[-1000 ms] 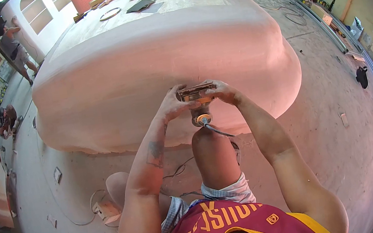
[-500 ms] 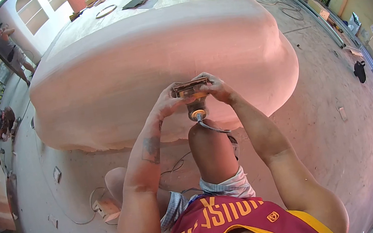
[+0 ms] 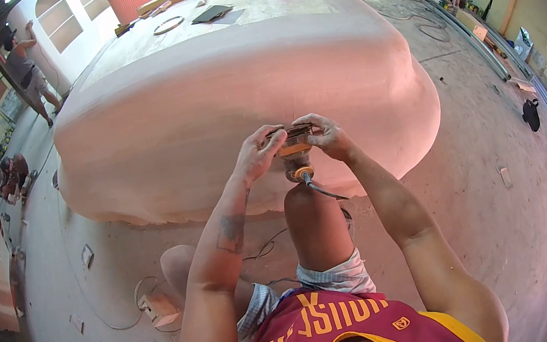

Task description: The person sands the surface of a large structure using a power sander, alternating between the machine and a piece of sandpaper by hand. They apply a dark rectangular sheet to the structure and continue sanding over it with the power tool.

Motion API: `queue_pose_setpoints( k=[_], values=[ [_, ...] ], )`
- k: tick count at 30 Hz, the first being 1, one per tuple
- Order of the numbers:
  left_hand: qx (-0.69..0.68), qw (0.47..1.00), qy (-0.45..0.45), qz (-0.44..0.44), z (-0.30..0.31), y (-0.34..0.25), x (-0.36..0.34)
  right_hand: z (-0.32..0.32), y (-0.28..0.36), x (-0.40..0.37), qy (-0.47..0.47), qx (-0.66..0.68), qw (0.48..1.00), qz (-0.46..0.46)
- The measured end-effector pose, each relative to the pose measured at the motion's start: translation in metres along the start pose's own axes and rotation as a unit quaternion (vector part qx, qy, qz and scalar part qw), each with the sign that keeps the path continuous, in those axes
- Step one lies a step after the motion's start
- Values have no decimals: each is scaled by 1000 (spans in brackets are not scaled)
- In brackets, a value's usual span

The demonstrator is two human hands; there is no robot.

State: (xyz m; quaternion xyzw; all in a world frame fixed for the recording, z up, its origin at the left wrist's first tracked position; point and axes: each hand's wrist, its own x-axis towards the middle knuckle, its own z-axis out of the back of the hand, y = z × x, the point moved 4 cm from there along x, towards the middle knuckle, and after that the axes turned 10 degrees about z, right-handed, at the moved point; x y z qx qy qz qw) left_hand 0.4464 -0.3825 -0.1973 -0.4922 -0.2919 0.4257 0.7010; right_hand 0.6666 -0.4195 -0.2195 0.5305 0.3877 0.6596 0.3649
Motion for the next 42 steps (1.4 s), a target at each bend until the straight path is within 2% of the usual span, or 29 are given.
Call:
queue_pose_setpoints(
  k=[1, 8, 13, 16, 17, 20, 23, 25, 26, 31, 42],
  values=[
    [-8, 999, 3, 31, 0, 0, 0, 0, -2, -2, -5, 10, 1000, -11],
    [-30, 999, 5, -14, -5, 9, 9, 6, 20, 2, -24, -25, 997, -65],
    [6, 999, -9, -30, -1, -7, -5, 3, 13, 2, -27, -9, 999, -45],
    [162, 968, -91, -168, 4, -15, -1, 6, 19, 3, -12, -48, 998, -47],
    [144, 975, -72, -152, 4, -13, 2, 8, 23, 5, -3, -72, 996, -51],
    [100, 989, -35, -100, 4, -22, 1, 11, 23, 12, -5, -134, 990, 40],
    [80, 994, -32, -64, 1, -18, -1, 2, 33, 14, 8, -121, 993, -13],
    [66, 996, -25, -55, 1, -12, 2, 3, 34, 14, 17, -130, 991, 27],
    [80, 993, -36, -74, 1, -11, 1, 3, 34, 13, 21, -134, 990, 47],
    [127, 980, -68, -139, 1, -18, -4, 0, 34, 9, -6, -76, 997, 10],
    [128, 976, -87, -155, -1, -13, -4, -4, 17, 5, -36, -55, 997, 44]
  ],
)
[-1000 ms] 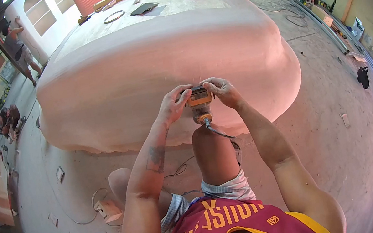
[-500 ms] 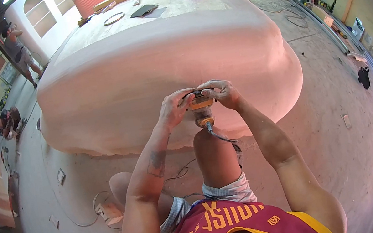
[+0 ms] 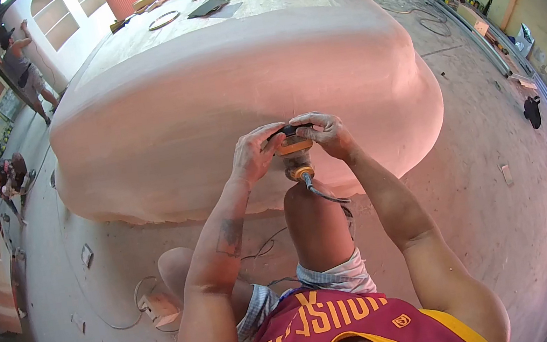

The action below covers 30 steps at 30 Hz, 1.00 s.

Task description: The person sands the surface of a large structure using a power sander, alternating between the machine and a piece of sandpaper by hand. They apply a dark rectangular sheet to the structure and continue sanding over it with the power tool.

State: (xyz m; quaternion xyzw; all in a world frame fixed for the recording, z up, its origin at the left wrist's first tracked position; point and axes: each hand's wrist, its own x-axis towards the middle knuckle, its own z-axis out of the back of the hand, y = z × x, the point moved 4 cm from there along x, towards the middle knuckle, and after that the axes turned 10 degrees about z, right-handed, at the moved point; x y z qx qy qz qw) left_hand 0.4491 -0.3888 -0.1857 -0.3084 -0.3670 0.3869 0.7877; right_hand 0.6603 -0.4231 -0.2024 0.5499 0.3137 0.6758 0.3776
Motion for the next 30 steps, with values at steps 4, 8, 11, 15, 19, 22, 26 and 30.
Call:
queue_pose_setpoints(
  k=[4, 8, 11, 15, 19, 22, 26, 30],
  values=[
    [-10, 1000, 3, 20, 2, -2, -1, -3, 7, 0, -8, -14, 1000, -10],
    [-34, 999, 11, 38, 2, 6, -2, -4, 4, 2, -8, -9, 1000, -9],
    [-36, 998, 10, 42, 4, 8, -1, -4, 3, 4, 4, 18, 999, -37],
    [-28, 999, 9, 35, 3, 7, -1, 1, 6, 4, 20, 33, 995, -88],
    [-22, 999, 15, 39, 4, 5, -1, 7, 7, 5, 50, 7, 994, -94],
    [-15, 1000, 3, 14, 5, 4, -1, 9, 0, 5, 61, -4, 994, -87],
    [-6, 1000, 8, 16, 4, 6, 0, 8, -4, 5, 58, -9, 995, -80],
    [-3, 1000, 7, 12, 4, 5, 0, 9, -8, 5, 43, -5, 997, -65]
  ],
)
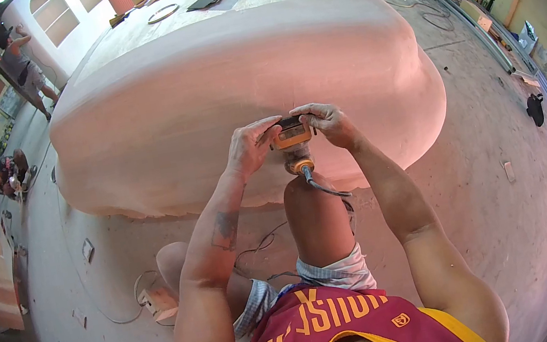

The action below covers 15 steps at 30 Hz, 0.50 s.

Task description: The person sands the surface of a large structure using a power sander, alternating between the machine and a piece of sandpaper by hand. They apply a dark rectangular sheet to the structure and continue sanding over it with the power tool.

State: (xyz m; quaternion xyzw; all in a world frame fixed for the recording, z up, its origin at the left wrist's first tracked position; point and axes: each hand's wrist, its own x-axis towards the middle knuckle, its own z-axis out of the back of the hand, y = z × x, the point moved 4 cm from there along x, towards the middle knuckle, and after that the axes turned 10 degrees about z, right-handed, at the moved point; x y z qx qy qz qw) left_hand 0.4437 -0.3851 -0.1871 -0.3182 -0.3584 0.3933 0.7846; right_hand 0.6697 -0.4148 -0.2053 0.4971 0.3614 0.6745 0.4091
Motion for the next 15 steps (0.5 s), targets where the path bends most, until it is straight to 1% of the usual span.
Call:
queue_pose_setpoints(
  k=[11, 15],
  values=[
    [-21, 1000, 1, 11, -1, 2, 1, 1, -5, 1, -3, 5, 1000, 9],
    [-29, 999, -9, 13, -1, -1, -1, 0, 3, 3, 6, 20, 1000, -21]
  ],
)
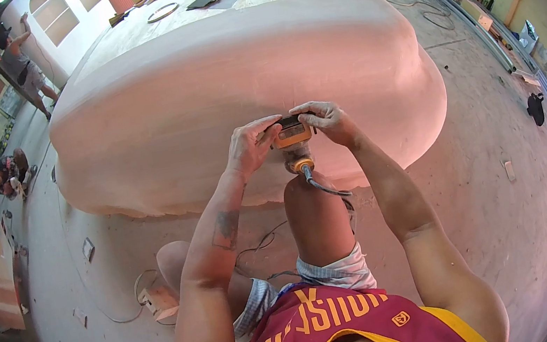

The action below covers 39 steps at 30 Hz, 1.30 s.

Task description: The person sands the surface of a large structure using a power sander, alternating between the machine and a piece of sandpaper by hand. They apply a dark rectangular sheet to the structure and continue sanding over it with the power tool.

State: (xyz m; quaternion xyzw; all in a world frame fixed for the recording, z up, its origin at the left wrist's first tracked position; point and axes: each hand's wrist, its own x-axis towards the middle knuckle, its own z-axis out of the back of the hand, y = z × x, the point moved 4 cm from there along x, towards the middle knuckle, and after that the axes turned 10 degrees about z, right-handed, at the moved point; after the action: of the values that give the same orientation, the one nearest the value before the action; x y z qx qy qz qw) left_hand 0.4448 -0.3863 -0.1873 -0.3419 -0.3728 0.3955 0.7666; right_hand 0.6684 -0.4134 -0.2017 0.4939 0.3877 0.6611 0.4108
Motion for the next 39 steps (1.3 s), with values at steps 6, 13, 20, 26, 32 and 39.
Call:
queue_pose_setpoints(
  k=[6, 13, 20, 26, 32, 39],
  values=[
    [19, 999, -33, -2, -4, -6, -1, -6, 4, -1, -6, 53, 999, 8],
    [18, 998, -61, -20, -3, -10, -6, -12, 4, -1, -27, 31, 998, 56],
    [16, 998, -58, -4, -6, -6, -5, -13, 15, 1, -23, -51, 995, 78],
    [31, 994, -15, 102, 1, -16, 0, -24, 11, 3, -50, -54, 994, 76],
    [-4, 988, 23, 153, 4, -16, 16, -38, 9, 7, -109, 45, 990, 83],
    [-170, 978, 32, 113, -17, 10, 18, -41, -9, 10, -134, 89, 983, 86]
  ],
)
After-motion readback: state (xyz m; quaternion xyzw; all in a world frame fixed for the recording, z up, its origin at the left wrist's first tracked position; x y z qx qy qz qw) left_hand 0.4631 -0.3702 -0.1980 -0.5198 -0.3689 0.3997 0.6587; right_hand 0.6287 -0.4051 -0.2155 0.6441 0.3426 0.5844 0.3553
